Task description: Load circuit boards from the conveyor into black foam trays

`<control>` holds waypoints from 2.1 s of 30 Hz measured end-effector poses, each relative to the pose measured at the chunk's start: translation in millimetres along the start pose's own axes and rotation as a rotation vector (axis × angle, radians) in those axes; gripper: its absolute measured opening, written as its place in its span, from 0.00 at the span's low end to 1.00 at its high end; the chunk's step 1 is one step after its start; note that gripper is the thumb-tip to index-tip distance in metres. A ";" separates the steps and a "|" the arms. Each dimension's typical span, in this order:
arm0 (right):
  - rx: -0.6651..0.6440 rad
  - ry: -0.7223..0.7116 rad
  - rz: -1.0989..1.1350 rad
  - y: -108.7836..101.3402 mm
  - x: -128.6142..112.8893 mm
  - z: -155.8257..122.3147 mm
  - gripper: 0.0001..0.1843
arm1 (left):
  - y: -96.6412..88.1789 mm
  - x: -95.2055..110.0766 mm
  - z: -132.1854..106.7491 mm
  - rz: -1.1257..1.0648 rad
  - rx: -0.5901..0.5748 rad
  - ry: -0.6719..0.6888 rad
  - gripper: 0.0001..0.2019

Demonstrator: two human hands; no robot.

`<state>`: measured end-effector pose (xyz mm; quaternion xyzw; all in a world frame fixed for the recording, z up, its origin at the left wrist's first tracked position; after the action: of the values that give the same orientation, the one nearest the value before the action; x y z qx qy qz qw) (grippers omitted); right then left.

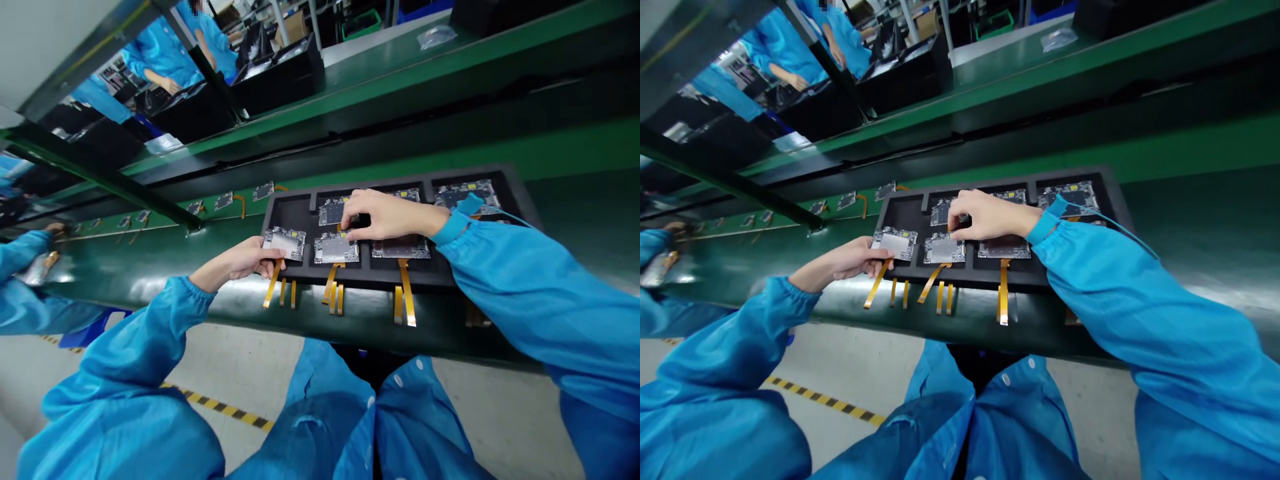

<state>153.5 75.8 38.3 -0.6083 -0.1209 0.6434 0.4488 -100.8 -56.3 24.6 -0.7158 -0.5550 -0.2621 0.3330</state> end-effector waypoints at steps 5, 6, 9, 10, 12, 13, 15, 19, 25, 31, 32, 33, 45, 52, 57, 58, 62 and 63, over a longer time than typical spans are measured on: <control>-0.046 -0.002 -0.104 7.5 8.7 1.8 0.17 | -9.8 15.6 -17.5 0.337 0.163 0.015 0.12; -0.056 0.001 -0.114 8.5 9.7 1.7 0.17 | -10.9 19.5 -21.0 0.442 0.199 0.012 0.12; -0.079 0.017 -0.132 10.8 11.4 1.3 0.19 | -10.4 32.0 -25.8 0.811 0.257 0.034 0.12; -0.083 0.024 -0.134 11.2 11.9 1.2 0.20 | -9.3 36.8 -25.6 0.945 0.270 0.065 0.13; -0.089 0.037 -0.134 11.5 13.0 0.8 0.20 | -7.5 45.1 -23.6 1.183 0.299 0.125 0.15; -0.090 0.043 -0.133 11.5 13.5 0.6 0.20 | -7.4 48.1 -22.3 1.271 0.315 0.142 0.16; -0.094 0.050 -0.134 11.2 14.0 0.1 0.20 | -8.9 52.0 -19.6 1.377 0.340 0.141 0.19; -0.106 0.055 -0.131 10.1 11.5 -0.9 0.20 | -9.3 58.7 -15.2 1.471 0.350 0.125 0.22; -0.123 0.076 -0.113 8.8 6.3 -2.6 0.19 | -2.5 65.9 -8.7 1.571 0.296 0.064 0.28; -0.128 0.077 -0.109 8.7 6.6 -4.6 0.21 | 0.4 60.9 1.9 1.607 0.117 0.046 0.30; -0.125 0.077 -0.110 8.7 6.7 -4.8 0.21 | -0.1 58.4 3.5 1.565 0.066 0.065 0.29; -0.122 0.076 -0.110 8.6 6.7 -5.1 0.21 | -1.8 56.7 5.0 1.517 0.021 0.091 0.28; -0.097 0.070 -0.108 8.5 4.9 -6.9 0.20 | -138.1 102.7 134.4 1.208 0.410 0.374 0.32; -0.109 0.079 -0.089 8.6 0.7 -9.0 0.22 | -127.9 104.2 206.8 1.115 0.325 0.351 0.30; -0.102 0.071 -0.102 7.2 -4.7 -7.9 0.18 | -131.4 113.3 215.6 1.057 0.361 0.378 0.23; -0.100 0.069 -0.107 7.1 -5.4 -7.7 0.17 | -132.4 114.3 214.8 1.034 0.379 0.382 0.24; -0.058 0.078 -0.112 5.3 -5.8 -6.1 0.11 | -134.3 122.3 201.6 0.917 0.453 0.425 0.22; -0.027 0.089 -0.103 3.7 -4.8 -5.5 0.10 | -134.3 126.5 195.9 0.903 0.466 0.438 0.20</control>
<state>156.1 68.1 37.6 -0.6352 -0.1405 0.5901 0.4781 -198.7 194.4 18.2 -0.7188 -0.1539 -0.1065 0.6696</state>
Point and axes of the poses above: each hand's wrist, its own z-axis towards the middle knuckle, its own y-axis out of the palm, x = y × z, the point moved 7 cm from there along z, towards the middle knuckle, and after that the axes turned 5 degrees about y, right-handed, at the moved point
